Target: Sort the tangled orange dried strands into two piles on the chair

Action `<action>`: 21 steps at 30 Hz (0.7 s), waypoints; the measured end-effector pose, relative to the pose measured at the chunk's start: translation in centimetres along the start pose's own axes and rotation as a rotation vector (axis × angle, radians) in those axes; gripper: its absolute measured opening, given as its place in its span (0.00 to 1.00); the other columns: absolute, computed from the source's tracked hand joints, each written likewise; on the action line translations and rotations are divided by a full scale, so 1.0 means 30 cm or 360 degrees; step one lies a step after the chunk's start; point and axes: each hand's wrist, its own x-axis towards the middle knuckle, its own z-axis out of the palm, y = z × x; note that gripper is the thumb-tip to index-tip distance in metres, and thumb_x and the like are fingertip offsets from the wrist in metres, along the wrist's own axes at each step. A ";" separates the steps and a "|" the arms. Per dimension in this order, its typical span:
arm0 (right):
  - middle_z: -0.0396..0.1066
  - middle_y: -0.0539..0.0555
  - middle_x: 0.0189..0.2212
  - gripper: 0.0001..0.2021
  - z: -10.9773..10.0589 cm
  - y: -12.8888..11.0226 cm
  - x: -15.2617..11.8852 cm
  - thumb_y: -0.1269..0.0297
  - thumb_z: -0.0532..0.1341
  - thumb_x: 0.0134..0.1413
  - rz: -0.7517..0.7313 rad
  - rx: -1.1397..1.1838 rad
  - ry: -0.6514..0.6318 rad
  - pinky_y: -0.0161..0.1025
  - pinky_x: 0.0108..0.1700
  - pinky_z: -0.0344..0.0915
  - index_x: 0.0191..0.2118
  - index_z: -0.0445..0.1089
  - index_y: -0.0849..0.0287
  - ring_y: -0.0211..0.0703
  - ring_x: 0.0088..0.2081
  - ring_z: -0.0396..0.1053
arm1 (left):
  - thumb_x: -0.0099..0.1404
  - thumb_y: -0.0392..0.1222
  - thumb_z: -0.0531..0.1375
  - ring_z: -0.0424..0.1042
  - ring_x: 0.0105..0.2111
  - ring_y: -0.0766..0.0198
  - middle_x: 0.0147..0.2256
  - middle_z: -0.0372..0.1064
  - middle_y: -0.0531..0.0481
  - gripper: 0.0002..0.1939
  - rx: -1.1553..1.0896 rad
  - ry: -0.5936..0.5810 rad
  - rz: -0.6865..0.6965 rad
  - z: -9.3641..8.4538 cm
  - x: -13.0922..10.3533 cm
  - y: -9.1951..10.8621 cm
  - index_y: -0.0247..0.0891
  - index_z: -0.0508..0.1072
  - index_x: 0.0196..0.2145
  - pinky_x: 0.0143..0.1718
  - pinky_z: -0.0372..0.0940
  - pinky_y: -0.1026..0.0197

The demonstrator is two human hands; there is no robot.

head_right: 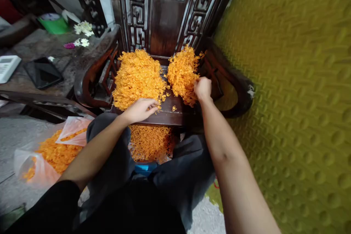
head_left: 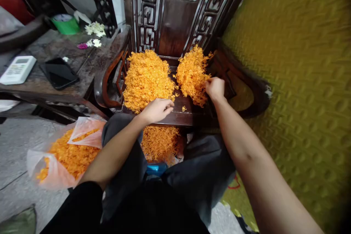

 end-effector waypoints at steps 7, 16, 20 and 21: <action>0.77 0.66 0.47 0.19 -0.111 0.066 -0.013 0.73 0.51 0.63 0.0343 0.0863 0.1034 0.48 0.59 0.67 0.51 0.78 0.69 0.51 0.50 0.74 | 0.72 0.41 0.55 0.77 0.47 0.59 0.49 0.78 0.42 0.17 -0.0021 0.0220 0.0038 0.097 0.218 0.074 0.36 0.75 0.54 0.55 0.70 0.54; 0.80 0.66 0.45 0.17 -0.212 0.107 -0.136 0.71 0.58 0.59 0.0421 0.0772 0.0395 0.47 0.54 0.69 0.48 0.82 0.65 0.57 0.46 0.77 | 0.51 0.63 0.73 0.23 0.73 0.23 0.76 0.17 0.33 0.69 0.0799 0.0101 -0.0629 0.223 0.771 0.011 0.41 0.38 0.77 0.69 0.37 0.23; 0.81 0.66 0.44 0.17 -0.278 0.124 -0.175 0.71 0.58 0.58 0.0325 0.0641 0.0415 0.48 0.51 0.70 0.47 0.83 0.63 0.58 0.44 0.78 | 0.51 0.61 0.72 0.17 0.72 0.21 0.76 0.15 0.38 0.68 0.0874 -0.0007 -0.0619 0.396 0.889 -0.014 0.47 0.37 0.77 0.66 0.33 0.18; 0.81 0.65 0.44 0.17 -0.299 0.128 -0.188 0.71 0.58 0.58 0.0296 0.0620 0.0449 0.48 0.50 0.70 0.46 0.83 0.62 0.58 0.43 0.78 | 0.55 0.58 0.70 0.19 0.73 0.23 0.76 0.17 0.39 0.62 0.0887 0.0047 -0.0600 0.440 0.913 -0.013 0.48 0.39 0.76 0.67 0.34 0.20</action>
